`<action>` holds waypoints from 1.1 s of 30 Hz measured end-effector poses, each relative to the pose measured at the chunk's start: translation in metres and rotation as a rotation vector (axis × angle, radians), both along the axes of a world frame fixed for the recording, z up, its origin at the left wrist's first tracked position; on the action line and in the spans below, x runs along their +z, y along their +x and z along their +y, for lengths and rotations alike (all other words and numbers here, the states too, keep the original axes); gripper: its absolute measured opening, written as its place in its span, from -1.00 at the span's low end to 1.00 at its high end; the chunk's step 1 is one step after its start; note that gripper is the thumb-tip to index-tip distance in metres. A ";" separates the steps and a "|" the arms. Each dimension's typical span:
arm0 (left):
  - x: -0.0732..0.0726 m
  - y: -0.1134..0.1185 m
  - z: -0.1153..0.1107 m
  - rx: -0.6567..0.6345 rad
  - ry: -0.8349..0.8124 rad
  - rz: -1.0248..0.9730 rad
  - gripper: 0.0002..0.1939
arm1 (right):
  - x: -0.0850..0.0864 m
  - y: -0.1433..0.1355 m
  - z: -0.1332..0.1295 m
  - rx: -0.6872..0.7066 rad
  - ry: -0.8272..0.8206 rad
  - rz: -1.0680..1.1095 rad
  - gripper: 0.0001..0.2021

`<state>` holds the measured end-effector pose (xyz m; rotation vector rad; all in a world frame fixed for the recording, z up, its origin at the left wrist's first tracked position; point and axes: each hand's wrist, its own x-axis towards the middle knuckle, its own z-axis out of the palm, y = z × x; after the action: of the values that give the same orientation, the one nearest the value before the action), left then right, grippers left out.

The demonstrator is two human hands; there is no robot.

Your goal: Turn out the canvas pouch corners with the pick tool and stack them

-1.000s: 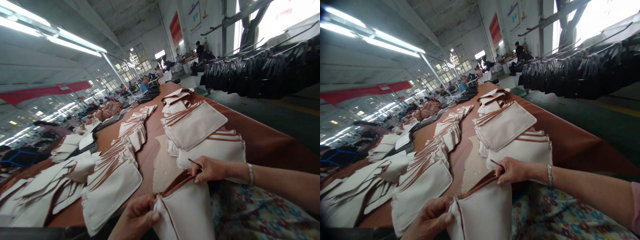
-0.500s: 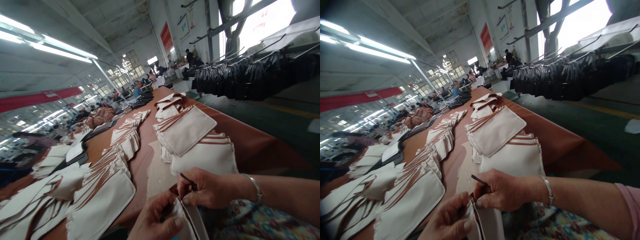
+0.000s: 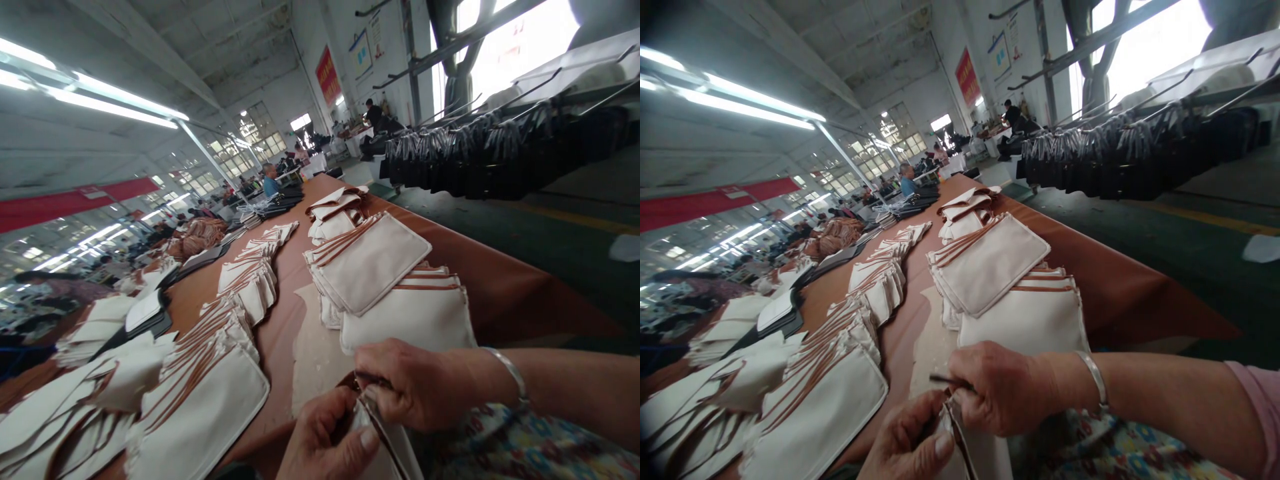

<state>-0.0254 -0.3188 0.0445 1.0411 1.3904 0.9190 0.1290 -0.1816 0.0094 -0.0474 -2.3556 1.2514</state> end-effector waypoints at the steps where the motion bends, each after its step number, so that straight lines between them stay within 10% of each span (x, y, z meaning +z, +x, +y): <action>1: -0.001 0.001 -0.001 0.010 -0.013 -0.033 -0.52 | 0.000 0.000 0.001 0.020 -0.204 -0.065 -0.93; 4: -0.004 0.004 -0.002 0.024 -0.049 -0.073 -0.55 | -0.001 0.000 0.005 0.187 -0.705 -0.272 -0.88; 7: -0.005 0.005 -0.003 0.060 -0.054 -0.075 -0.56 | -0.005 0.000 0.008 0.240 -0.853 -0.316 -0.85; 17: 0.003 0.014 0.002 0.184 -0.130 0.099 -0.80 | -0.001 0.003 0.004 0.204 -0.920 -0.316 -0.89; 24: 0.007 0.019 0.005 0.122 -0.072 0.376 -0.76 | -0.002 -0.002 0.006 0.168 -0.643 -0.228 -0.78; 33: -0.014 0.013 -0.001 0.212 0.128 0.498 -0.71 | -0.003 0.003 0.011 0.104 -0.706 -0.463 -0.84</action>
<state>-0.0127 -0.3199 0.0304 1.2952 1.9029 0.9491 0.1319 -0.1704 0.0064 -0.4896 -2.1447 2.2645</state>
